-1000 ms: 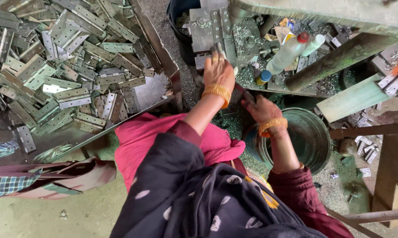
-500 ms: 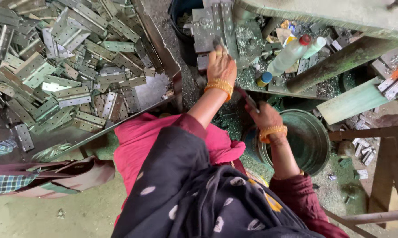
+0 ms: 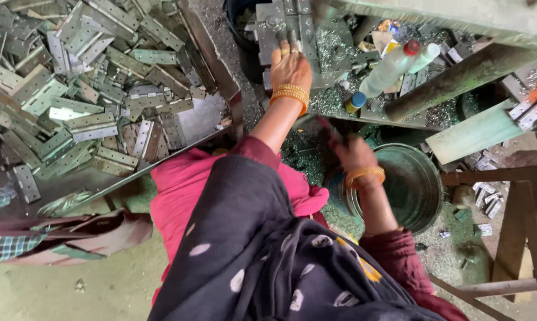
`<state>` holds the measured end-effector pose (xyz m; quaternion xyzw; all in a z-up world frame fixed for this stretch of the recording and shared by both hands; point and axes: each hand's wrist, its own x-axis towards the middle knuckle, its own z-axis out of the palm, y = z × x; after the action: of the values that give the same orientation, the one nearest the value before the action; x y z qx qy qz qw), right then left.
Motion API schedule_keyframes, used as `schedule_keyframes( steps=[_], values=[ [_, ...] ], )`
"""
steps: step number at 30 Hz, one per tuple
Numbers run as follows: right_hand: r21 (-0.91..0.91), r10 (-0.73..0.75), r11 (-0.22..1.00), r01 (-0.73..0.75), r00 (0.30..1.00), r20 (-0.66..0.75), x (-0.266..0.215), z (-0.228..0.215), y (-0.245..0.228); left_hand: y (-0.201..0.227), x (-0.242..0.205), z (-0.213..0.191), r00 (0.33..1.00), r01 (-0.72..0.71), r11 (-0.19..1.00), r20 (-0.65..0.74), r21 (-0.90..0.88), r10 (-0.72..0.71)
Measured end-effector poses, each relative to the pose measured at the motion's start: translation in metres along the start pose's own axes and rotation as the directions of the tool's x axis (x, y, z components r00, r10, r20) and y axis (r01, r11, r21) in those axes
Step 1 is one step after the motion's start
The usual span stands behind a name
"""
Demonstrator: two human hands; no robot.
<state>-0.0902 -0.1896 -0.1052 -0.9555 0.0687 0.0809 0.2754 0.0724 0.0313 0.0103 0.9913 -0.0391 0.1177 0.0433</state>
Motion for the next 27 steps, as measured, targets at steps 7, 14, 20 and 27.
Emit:
schedule_keyframes(
  steps=[7,14,20,27],
  values=[
    [0.059,-0.027,0.998,0.022,0.996,0.085,-0.008,0.003,-0.02,-0.011,0.0,0.019,0.994,0.017,0.993,0.11,-0.119,-0.004],
    [0.071,-0.035,0.997,0.035,0.999,-0.006,-0.005,-0.013,-0.027,0.0,0.034,0.032,0.996,0.059,0.994,-0.066,-0.096,-0.066],
    [-0.008,0.069,0.998,-0.069,0.997,0.021,-0.012,-0.002,-0.02,-0.001,0.023,0.018,0.984,0.044,0.991,0.175,-0.126,-0.021],
    [0.028,0.056,0.998,-0.055,0.998,-0.033,-0.006,0.023,0.004,-0.005,0.023,0.026,0.998,0.005,1.0,-0.07,-0.02,-0.006]
  ],
)
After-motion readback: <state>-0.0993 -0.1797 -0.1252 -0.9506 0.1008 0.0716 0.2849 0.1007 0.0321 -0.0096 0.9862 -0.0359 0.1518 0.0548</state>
